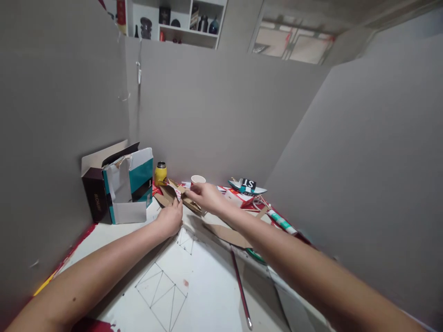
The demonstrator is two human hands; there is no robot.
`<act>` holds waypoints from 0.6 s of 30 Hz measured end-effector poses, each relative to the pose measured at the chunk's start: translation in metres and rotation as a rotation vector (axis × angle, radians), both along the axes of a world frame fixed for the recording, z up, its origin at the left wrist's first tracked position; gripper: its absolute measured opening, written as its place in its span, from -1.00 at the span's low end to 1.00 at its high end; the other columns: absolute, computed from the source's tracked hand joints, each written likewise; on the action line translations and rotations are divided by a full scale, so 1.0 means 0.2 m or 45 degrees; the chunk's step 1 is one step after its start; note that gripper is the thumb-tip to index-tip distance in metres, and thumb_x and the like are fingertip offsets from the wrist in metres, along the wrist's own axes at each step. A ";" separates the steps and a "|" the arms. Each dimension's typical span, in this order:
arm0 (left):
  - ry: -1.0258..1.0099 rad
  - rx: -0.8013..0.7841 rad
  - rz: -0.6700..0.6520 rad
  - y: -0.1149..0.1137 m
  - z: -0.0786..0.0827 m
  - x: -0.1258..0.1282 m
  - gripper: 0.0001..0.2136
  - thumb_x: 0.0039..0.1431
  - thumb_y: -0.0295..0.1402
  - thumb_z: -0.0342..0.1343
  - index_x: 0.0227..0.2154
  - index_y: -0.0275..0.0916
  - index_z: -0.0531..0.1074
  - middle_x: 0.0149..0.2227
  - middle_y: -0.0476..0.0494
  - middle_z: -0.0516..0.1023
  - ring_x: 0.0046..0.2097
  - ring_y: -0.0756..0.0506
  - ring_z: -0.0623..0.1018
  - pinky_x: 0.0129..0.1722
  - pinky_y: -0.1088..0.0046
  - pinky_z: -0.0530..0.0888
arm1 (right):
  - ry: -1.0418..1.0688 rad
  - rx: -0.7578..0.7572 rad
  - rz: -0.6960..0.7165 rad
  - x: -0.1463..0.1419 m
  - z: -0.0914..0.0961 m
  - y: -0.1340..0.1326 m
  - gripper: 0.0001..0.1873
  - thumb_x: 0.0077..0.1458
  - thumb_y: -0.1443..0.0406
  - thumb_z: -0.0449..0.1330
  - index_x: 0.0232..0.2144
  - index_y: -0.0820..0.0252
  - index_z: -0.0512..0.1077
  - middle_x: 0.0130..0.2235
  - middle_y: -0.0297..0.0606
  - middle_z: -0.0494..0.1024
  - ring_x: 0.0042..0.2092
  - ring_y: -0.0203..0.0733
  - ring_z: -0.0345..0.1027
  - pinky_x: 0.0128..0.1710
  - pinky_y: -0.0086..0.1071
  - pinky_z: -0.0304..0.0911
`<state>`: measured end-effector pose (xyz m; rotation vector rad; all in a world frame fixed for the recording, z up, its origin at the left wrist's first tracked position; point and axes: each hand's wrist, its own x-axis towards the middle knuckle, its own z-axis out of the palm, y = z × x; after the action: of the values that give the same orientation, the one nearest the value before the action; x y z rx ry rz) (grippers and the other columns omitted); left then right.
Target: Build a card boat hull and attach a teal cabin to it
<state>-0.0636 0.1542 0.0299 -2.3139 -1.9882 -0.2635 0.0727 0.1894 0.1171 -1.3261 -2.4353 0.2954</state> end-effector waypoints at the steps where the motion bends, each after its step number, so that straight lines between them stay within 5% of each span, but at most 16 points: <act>1: 0.001 -0.004 0.003 0.00 0.00 0.00 -0.67 0.24 -0.29 0.10 0.03 -0.28 0.35 0.04 -0.24 0.42 -0.04 -0.18 0.50 -0.10 0.14 0.49 | -0.057 0.022 -0.019 -0.08 -0.02 0.05 -0.68 0.23 0.14 0.07 -0.27 0.27 0.48 -0.23 -0.09 0.58 -0.15 -0.06 0.45 -0.19 -0.31 0.30; 7: -0.010 -0.026 0.016 0.02 -0.02 0.02 -0.70 0.25 -0.29 0.09 0.01 -0.26 0.37 0.04 -0.25 0.42 -0.05 -0.16 0.50 -0.09 0.17 0.49 | -0.344 -0.005 -0.092 -0.36 -0.16 0.27 -0.68 0.23 0.23 0.16 0.01 0.23 0.36 0.02 -0.14 0.43 -0.06 -0.09 0.40 -0.10 -0.12 0.37; 18: -0.147 -0.105 -0.041 0.02 0.00 -0.01 -0.69 0.25 -0.29 0.09 0.03 -0.25 0.35 0.05 -0.22 0.42 -0.04 -0.17 0.50 -0.09 0.13 0.49 | -0.341 -0.092 -0.163 -0.29 -0.26 0.46 -0.67 0.23 0.24 0.16 0.01 0.23 0.35 0.01 -0.14 0.43 -0.06 -0.09 0.40 -0.11 -0.13 0.38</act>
<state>-0.0659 0.1585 0.0304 -2.4360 -2.0525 -0.3311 0.0157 0.2821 0.0649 -1.6390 -2.5586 0.1836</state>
